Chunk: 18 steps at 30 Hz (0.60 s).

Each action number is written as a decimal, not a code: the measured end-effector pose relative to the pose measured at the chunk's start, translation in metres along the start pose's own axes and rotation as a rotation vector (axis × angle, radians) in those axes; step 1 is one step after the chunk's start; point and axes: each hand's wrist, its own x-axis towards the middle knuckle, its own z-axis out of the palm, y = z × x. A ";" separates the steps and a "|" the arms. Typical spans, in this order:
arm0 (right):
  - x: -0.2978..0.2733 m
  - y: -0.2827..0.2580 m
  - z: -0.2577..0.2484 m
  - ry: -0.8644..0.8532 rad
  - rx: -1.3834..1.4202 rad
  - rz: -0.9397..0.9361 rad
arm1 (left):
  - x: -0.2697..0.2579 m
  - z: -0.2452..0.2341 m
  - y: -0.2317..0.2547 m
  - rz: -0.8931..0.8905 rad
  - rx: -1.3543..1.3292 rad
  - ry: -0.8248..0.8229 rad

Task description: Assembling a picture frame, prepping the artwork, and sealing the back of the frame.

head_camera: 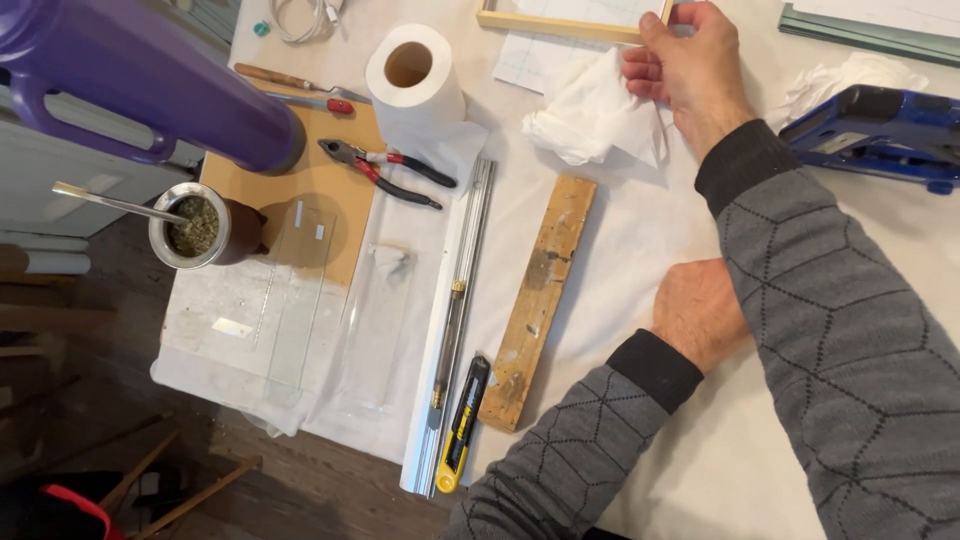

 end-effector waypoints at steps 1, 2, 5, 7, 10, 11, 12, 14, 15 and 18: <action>-0.001 0.001 0.001 -0.004 -0.038 -0.034 | -0.001 0.000 -0.001 0.022 -0.022 0.044; -0.003 0.001 0.001 -0.001 -0.039 -0.033 | -0.001 -0.001 0.000 0.024 -0.024 0.042; -0.009 -0.005 0.006 -0.027 -0.084 -0.107 | 0.001 -0.004 0.001 0.031 -0.068 0.064; -0.016 -0.012 0.012 0.030 -0.118 -0.107 | -0.001 -0.003 0.001 -0.001 -0.067 0.031; -0.018 -0.013 0.012 0.027 -0.166 -0.124 | -0.002 0.003 -0.002 0.020 -0.059 0.064; -0.018 -0.014 0.013 0.028 -0.167 -0.122 | -0.001 0.003 -0.001 0.020 -0.060 0.062; -0.019 -0.014 0.014 0.038 -0.183 -0.114 | -0.002 0.003 -0.001 0.018 -0.055 0.053; -0.019 -0.015 0.015 0.047 -0.199 -0.106 | -0.001 0.002 -0.001 0.017 -0.050 0.044; -0.019 -0.015 0.015 0.046 -0.210 -0.107 | -0.001 0.003 -0.001 0.009 -0.062 0.052; -0.018 -0.015 0.015 0.042 -0.229 -0.106 | -0.001 0.004 -0.002 0.003 -0.081 0.066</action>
